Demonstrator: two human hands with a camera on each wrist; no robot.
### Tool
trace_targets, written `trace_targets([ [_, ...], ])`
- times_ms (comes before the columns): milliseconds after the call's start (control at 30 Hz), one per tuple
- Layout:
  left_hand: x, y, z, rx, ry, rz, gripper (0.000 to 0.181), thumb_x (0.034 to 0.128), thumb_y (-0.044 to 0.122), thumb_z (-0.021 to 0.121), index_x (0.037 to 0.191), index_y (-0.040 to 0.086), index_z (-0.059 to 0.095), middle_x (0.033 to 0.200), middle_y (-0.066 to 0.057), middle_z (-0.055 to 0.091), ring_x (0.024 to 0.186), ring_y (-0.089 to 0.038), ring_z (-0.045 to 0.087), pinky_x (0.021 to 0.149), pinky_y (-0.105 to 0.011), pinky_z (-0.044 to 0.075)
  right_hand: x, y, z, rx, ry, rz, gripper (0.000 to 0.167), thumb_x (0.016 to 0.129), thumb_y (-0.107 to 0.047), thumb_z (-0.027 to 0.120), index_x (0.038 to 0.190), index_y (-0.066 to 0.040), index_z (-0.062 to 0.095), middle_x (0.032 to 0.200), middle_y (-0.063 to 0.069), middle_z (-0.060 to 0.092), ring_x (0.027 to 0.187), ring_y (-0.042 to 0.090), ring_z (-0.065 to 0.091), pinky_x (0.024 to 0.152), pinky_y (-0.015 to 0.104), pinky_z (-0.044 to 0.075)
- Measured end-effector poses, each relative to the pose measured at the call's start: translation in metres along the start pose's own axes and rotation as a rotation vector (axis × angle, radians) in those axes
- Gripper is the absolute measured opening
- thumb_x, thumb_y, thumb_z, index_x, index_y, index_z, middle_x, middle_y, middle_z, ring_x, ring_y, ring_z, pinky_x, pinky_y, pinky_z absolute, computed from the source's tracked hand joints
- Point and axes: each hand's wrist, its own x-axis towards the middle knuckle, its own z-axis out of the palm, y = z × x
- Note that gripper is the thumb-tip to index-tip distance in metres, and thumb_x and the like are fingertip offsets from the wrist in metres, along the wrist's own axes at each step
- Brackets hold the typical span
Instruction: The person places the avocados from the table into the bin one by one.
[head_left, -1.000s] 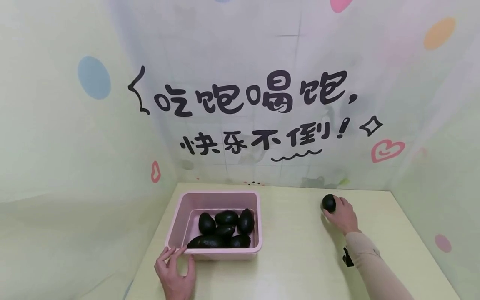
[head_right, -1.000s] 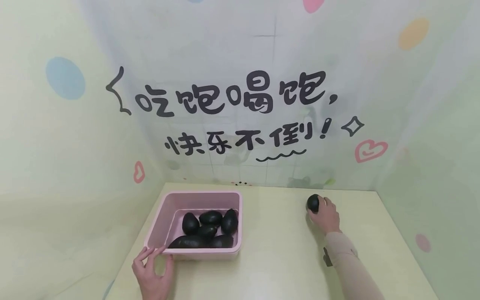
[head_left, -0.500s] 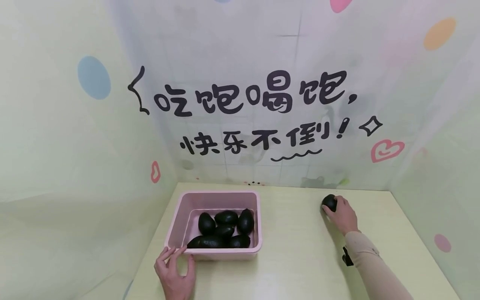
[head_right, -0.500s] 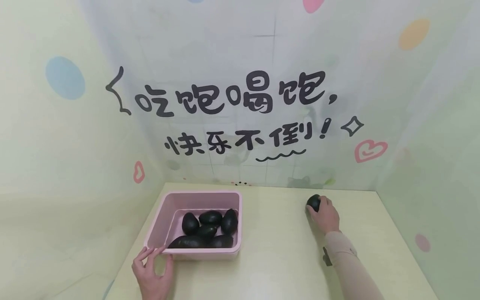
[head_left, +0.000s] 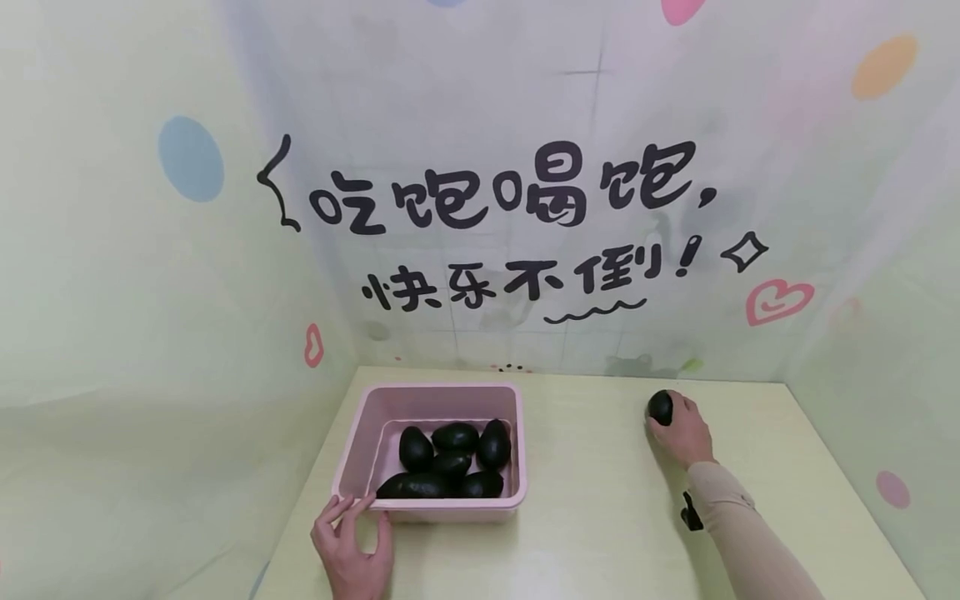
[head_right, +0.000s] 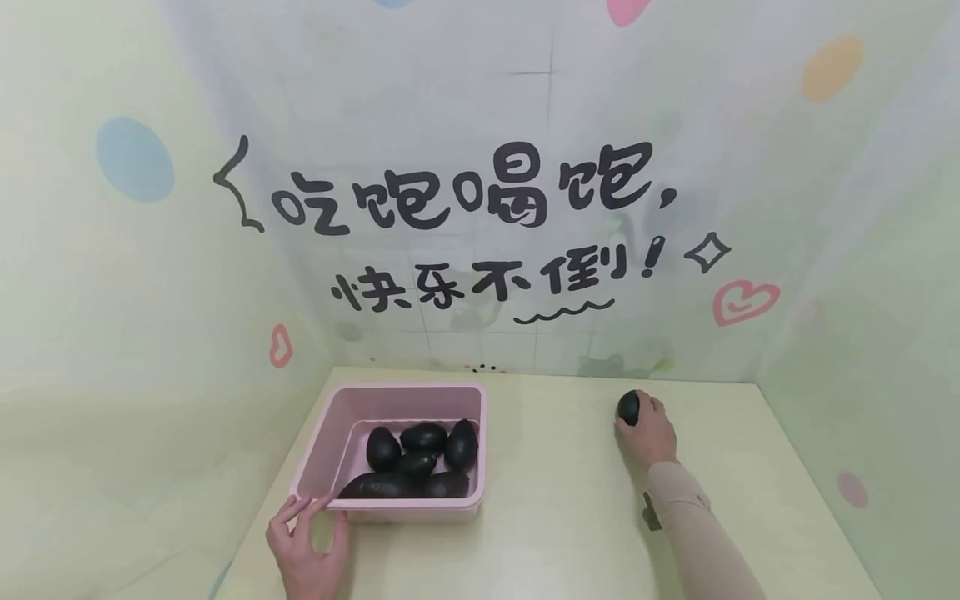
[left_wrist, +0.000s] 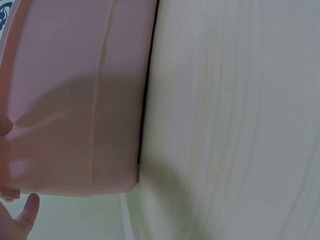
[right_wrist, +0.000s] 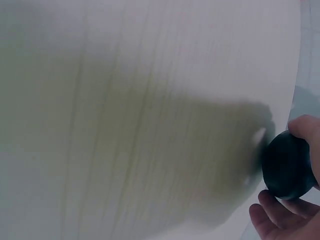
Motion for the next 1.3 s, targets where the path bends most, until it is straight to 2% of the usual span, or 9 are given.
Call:
trace_targets([
  [133,0.000,0.001,0.000,0.002,0.010,0.005,0.035,0.0720,-0.009,0.079,0.106,-0.002,0.076,0.120,-0.031,0.052,0.142,-0.008,0.036,0.107,-0.002,0.030,-0.002,0.003,0.000,0.046,0.019,-0.022,0.069,0.100,-0.024,0.068,0.155,0.005,0.038,0.155,0.043,0.038,0.136,0.065,0.045,0.111,0.077,0.043],
  [267,0.000,0.001,0.000,0.006,0.014,0.018,0.037,0.0702,-0.010,0.080,0.105,-0.001,0.076,0.120,-0.030,0.052,0.142,-0.003,0.033,0.106,-0.001,0.030,-0.005,0.007,0.000,0.062,0.063,-0.062,0.069,0.098,-0.019,0.071,0.153,0.009,0.041,0.153,0.043,0.040,0.137,0.064,0.045,0.112,0.076,0.042],
  [400,-0.001,-0.001,0.001,0.005,0.017,0.024,0.038,0.0693,-0.008,0.081,0.106,0.001,0.076,0.120,-0.028,0.053,0.141,-0.004,0.034,0.105,-0.002,0.030,-0.008,0.008,-0.001,0.068,0.096,-0.088,0.068,0.098,-0.018,0.073,0.150,0.012,0.042,0.150,0.043,0.044,0.136,0.063,0.046,0.112,0.075,0.042],
  [500,-0.001,-0.002,0.001,0.000,0.021,0.030,0.038,0.0687,-0.009,0.081,0.106,0.001,0.076,0.120,-0.028,0.053,0.142,-0.004,0.034,0.105,-0.003,0.031,-0.009,0.007,-0.003,0.110,0.114,-0.094,0.068,0.097,-0.018,0.074,0.149,0.013,0.043,0.148,0.043,0.047,0.136,0.062,0.046,0.113,0.074,0.041],
  [633,-0.002,-0.002,0.001,-0.007,0.022,0.027,0.039,0.0680,-0.010,0.081,0.105,0.001,0.076,0.120,-0.028,0.053,0.142,0.000,0.031,0.106,-0.003,0.031,-0.010,0.005,-0.007,0.171,0.102,-0.081,0.070,0.096,-0.018,0.075,0.150,0.013,0.042,0.149,0.042,0.048,0.138,0.060,0.046,0.115,0.073,0.038],
  [867,-0.002,0.000,0.000,-0.003,0.015,0.012,0.039,0.0690,-0.011,0.081,0.106,0.000,0.076,0.121,-0.029,0.053,0.143,0.003,0.029,0.107,-0.001,0.030,-0.011,0.002,-0.014,0.203,0.049,-0.029,0.074,0.100,-0.023,0.073,0.157,0.008,0.037,0.159,0.038,0.041,0.146,0.057,0.039,0.121,0.070,0.035],
  [1000,0.000,0.000,0.001,-0.008,0.014,0.025,0.039,0.0691,-0.010,0.082,0.106,0.000,0.076,0.120,-0.029,0.052,0.142,-0.001,0.031,0.108,-0.002,0.031,-0.012,-0.005,-0.020,0.202,0.063,-0.048,0.072,0.100,-0.021,0.074,0.156,0.008,0.039,0.157,0.038,0.043,0.143,0.057,0.044,0.118,0.070,0.039],
  [1133,0.001,-0.001,0.001,-0.013,0.010,0.023,0.038,0.0699,-0.008,0.081,0.106,0.000,0.076,0.121,-0.029,0.052,0.142,-0.004,0.034,0.108,-0.002,0.031,-0.013,-0.010,-0.022,0.203,0.091,-0.073,0.070,0.098,-0.021,0.076,0.153,0.008,0.043,0.152,0.037,0.049,0.135,0.055,0.052,0.109,0.068,0.047],
  [1300,0.000,-0.001,0.002,-0.012,0.017,0.020,0.037,0.0695,-0.008,0.081,0.106,0.000,0.076,0.121,-0.029,0.052,0.142,-0.001,0.032,0.106,-0.003,0.031,-0.015,-0.016,-0.025,0.202,0.107,-0.092,0.070,0.098,-0.023,0.076,0.153,0.007,0.045,0.152,0.036,0.050,0.129,0.053,0.057,0.102,0.064,0.053],
])
